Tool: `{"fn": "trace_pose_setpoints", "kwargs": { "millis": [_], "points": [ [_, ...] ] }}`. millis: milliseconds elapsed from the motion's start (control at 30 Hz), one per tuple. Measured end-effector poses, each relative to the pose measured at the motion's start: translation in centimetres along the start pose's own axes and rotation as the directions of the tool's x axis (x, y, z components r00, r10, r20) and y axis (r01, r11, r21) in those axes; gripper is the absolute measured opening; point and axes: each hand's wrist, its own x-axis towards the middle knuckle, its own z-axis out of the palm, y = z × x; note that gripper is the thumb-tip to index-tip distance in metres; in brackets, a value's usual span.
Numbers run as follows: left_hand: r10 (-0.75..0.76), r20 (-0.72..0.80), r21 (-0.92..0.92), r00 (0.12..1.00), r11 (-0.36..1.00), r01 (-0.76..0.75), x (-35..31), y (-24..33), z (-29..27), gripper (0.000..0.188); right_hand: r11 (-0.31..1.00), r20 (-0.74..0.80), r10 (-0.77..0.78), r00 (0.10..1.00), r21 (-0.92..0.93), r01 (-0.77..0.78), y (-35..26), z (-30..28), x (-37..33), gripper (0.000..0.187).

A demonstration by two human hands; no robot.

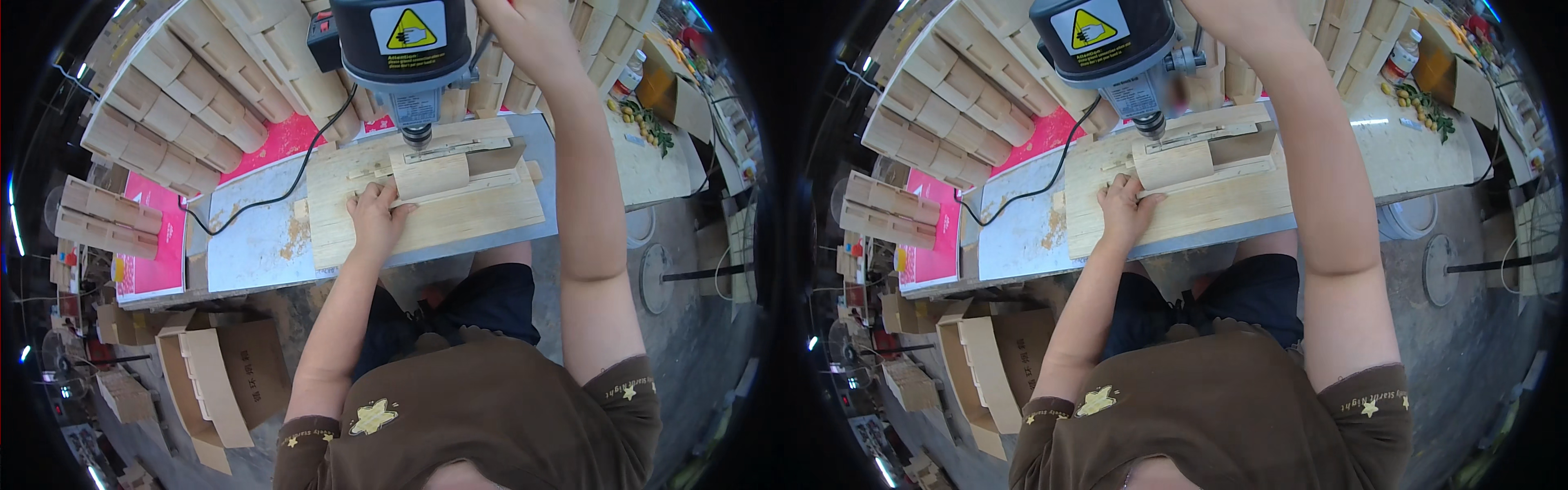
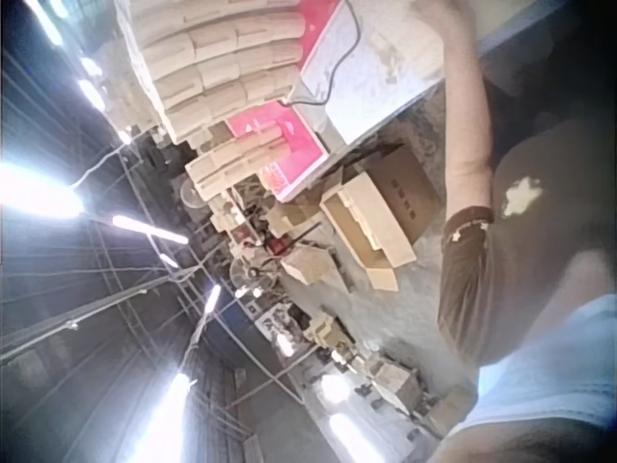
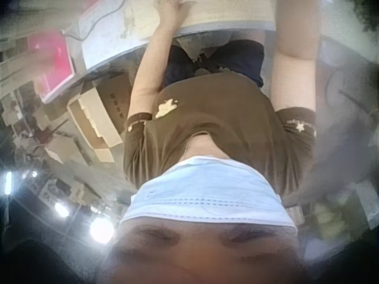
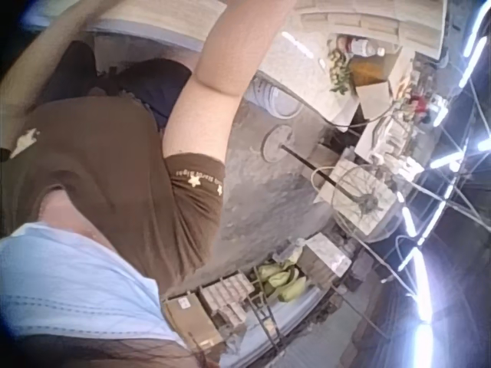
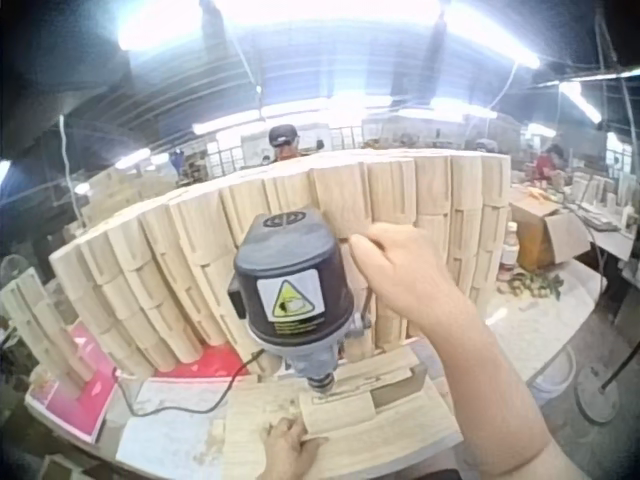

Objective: Operating a vertical drill press to machine holes into cylindrical wooden furniture components.

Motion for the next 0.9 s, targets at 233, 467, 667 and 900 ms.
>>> {"fn": "trace_pose_setpoints", "kwargs": {
  "millis": [233, 467, 667, 900],
  "points": [
    [-0.027, 0.001, 0.031, 1.000, 0.999, 0.027, -0.6, -0.8, 0.0, 0.037, 0.971, 0.014, 0.040, 0.999, 0.233, -0.043, 0.0, 1.3, -11.5, 0.011],
    [-0.021, -0.002, 0.025, 1.000, 0.999, 0.021, -0.3, -0.5, 0.2, 0.033, 0.953, -0.199, -0.067, 0.978, 0.278, 0.121, 4.3, 6.9, -15.9, 0.008],
    [-0.025, 0.033, 0.051, 0.999, 0.998, 0.024, -0.2, -0.4, 0.1, 0.050, 0.956, -0.206, -0.128, 0.970, 0.234, 0.176, 4.2, 6.0, -15.8, 0.006],
    [-0.057, 0.000, 0.005, 0.998, 0.998, 0.057, -0.6, -0.9, -0.2, 0.036, 0.980, -0.170, 0.038, 0.985, 0.200, -0.003, -1.5, 1.6, -2.8, 0.034]
  ]
}}
